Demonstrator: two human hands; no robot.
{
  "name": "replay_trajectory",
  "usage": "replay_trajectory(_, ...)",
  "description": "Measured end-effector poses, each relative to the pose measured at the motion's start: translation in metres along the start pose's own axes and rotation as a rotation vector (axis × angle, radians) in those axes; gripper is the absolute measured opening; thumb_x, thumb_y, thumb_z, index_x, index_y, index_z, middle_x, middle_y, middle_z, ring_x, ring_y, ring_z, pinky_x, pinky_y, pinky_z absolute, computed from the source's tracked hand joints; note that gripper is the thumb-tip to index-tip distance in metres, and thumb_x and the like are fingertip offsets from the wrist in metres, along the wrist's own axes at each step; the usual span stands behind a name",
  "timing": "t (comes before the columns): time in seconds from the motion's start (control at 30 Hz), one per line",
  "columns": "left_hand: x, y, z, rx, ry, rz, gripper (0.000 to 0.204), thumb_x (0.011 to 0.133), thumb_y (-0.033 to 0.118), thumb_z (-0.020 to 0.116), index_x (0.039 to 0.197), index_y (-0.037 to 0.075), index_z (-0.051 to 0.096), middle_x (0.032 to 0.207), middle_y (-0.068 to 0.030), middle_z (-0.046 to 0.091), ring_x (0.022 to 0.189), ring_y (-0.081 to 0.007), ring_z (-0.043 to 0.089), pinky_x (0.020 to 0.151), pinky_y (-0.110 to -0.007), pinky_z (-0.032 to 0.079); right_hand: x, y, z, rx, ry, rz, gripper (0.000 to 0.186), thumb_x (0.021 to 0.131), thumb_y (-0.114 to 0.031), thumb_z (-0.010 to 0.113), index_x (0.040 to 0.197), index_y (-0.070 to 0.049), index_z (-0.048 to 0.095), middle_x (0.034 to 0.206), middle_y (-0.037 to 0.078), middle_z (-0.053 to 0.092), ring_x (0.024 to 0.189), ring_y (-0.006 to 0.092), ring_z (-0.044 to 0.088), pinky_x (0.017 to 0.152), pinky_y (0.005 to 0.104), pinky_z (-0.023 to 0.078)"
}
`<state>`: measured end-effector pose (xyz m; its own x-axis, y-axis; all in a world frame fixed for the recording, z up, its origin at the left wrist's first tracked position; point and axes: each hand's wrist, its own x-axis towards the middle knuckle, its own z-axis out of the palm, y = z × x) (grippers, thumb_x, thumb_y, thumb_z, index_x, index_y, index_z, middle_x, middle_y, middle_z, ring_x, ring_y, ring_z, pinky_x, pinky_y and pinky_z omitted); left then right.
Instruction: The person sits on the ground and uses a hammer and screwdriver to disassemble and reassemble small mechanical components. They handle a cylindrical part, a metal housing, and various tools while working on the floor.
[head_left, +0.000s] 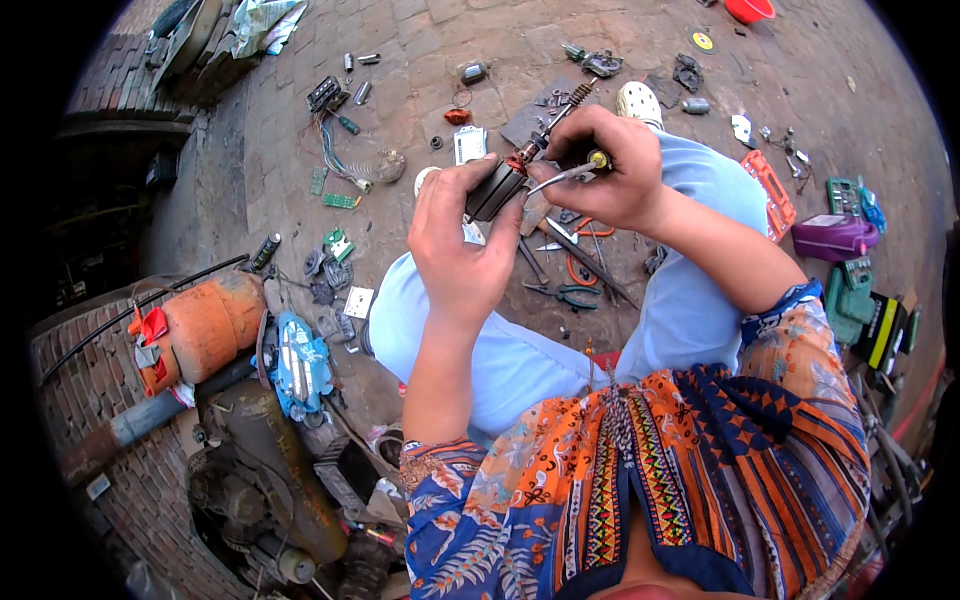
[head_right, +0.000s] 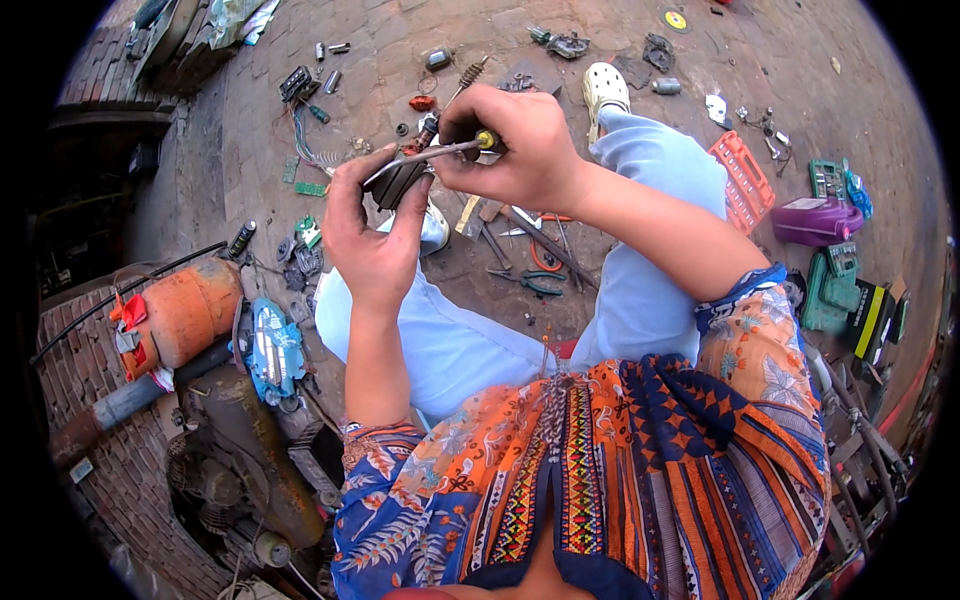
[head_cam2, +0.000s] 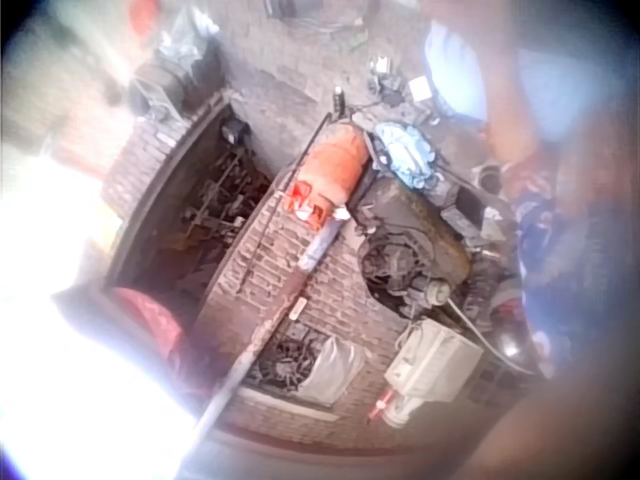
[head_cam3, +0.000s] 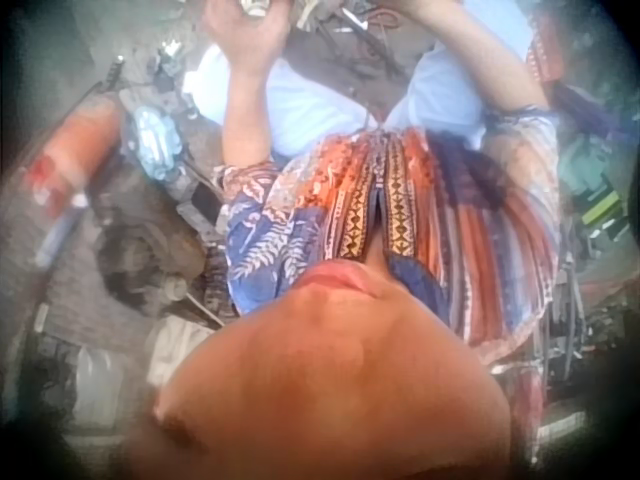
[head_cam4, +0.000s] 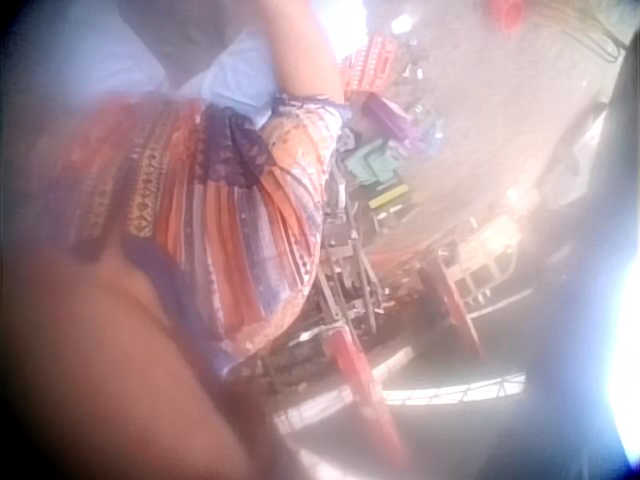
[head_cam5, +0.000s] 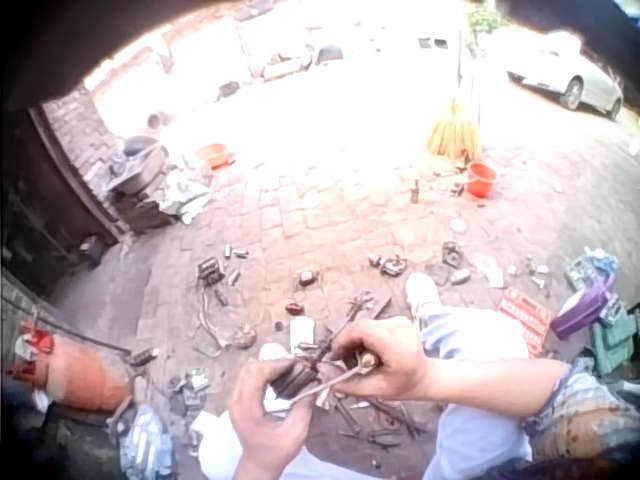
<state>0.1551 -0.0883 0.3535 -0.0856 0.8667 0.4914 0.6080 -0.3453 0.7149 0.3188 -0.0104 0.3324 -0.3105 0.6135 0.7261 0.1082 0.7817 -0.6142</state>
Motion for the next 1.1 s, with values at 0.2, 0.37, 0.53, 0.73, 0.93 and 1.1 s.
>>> replay_trajectory(0.2,0.002,0.003,-0.004,0.019,-0.013,0.068,0.035,0.069,0.003,0.075,0.100,0.000,0.060,0.088,-0.0088,0.061,0.079,-0.0173,0.059,0.073,-0.027,0.047,-0.001,-0.001,0.000,0.026,0.013,-0.017,0.027,0.061,-0.009,0.074,0.077,-0.004,0.053,0.062,0.003,0.056,0.050,0.0155,0.055,0.047,0.0250,0.044)
replay_trajectory(0.37,0.003,0.001,-0.004,0.047,0.005,0.124,0.035,0.067,0.001,0.075,0.098,0.000,0.060,0.086,-0.0091,0.061,0.078,-0.0190,0.058,0.072,-0.027,0.046,-0.005,0.003,0.004,0.063,0.018,0.005,0.029,0.063,-0.010,0.075,0.078,-0.004,0.051,0.060,0.002,0.053,0.047,0.0127,0.051,0.045,0.0242,0.041)
replay_trajectory(0.53,0.002,0.002,-0.005,0.001,-0.034,0.073,0.035,0.067,-0.001,0.075,0.099,-0.001,0.059,0.088,-0.0089,0.060,0.080,-0.0171,0.058,0.074,-0.027,0.046,-0.005,0.007,-0.001,0.182,-0.092,0.069,0.033,0.064,-0.013,0.077,0.080,-0.004,0.050,0.060,0.003,0.052,0.048,0.0130,0.051,0.046,0.0246,0.041)
replay_trajectory(0.73,-0.005,-0.002,-0.003,-0.316,-0.068,-0.180,0.036,0.074,-0.002,0.072,0.105,-0.004,0.054,0.097,-0.0066,0.056,0.091,-0.0136,0.058,0.083,-0.025,0.046,0.004,0.005,-0.005,0.207,-0.139,-0.014,0.035,0.065,-0.017,0.079,0.080,-0.005,0.050,0.060,0.003,0.053,0.049,0.0154,0.053,0.046,0.0255,0.041)
replay_trajectory(0.93,-0.005,-0.005,-0.002,-0.243,-0.057,-0.115,0.037,0.073,0.000,0.074,0.104,-0.003,0.054,0.097,-0.0065,0.056,0.090,-0.0134,0.057,0.083,-0.026,0.046,0.006,0.000,-0.005,0.139,-0.142,0.035,0.033,0.068,-0.018,0.078,0.080,-0.005,0.050,0.061,0.005,0.053,0.049,0.0156,0.053,0.046,0.0256,0.041)
replay_trajectory(1.1,-0.003,-0.003,0.000,-0.070,-0.019,-0.016,0.036,0.070,-0.001,0.074,0.101,0.000,0.057,0.094,-0.0069,0.058,0.088,-0.0159,0.057,0.079,-0.027,0.046,0.004,0.000,-0.002,0.080,-0.069,0.033,0.035,0.070,-0.021,0.079,0.079,-0.004,0.049,0.059,0.005,0.051,0.048,0.0160,0.050,0.045,0.0260,0.040)
